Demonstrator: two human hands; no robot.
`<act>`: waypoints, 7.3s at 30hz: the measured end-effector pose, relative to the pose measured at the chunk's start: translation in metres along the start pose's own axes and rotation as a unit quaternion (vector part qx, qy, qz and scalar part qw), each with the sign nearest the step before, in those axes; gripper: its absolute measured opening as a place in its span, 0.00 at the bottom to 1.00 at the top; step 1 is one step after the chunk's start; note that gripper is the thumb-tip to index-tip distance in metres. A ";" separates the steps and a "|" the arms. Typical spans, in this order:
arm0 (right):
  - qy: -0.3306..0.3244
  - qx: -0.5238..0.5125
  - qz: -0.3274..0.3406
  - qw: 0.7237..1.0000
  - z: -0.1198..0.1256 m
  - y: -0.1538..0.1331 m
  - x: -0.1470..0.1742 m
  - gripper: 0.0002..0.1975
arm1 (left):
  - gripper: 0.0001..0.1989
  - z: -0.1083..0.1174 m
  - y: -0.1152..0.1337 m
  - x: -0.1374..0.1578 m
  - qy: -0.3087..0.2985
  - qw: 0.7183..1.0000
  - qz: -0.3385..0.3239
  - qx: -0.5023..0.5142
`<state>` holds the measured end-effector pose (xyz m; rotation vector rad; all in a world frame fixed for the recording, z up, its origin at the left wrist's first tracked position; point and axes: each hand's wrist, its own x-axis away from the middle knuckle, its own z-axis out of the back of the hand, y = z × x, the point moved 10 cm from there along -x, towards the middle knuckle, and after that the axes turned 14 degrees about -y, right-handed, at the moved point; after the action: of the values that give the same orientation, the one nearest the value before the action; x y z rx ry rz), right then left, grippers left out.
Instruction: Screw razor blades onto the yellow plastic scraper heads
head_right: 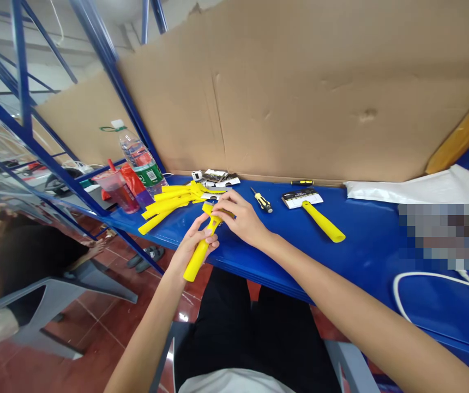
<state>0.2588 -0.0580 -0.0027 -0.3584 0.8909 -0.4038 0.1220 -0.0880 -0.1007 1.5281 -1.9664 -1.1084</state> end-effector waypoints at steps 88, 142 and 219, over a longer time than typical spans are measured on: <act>0.008 0.043 -0.065 0.997 0.013 0.044 0.006 0.11 | 0.29 0.000 0.005 0.005 0.056 0.983 -0.093 0.149; -0.036 -0.457 -0.280 0.844 -0.038 0.085 0.016 0.24 | 0.26 0.001 -0.001 0.002 0.043 0.983 -0.050 0.174; 0.134 -0.095 -0.002 0.986 0.072 0.013 -0.001 0.35 | 0.29 -0.046 -0.043 0.012 0.015 0.975 0.095 0.199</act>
<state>0.3184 -0.0369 0.0333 -0.4899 1.1958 -0.3767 0.1778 -0.1183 -0.1095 1.4884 -2.3570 -0.6347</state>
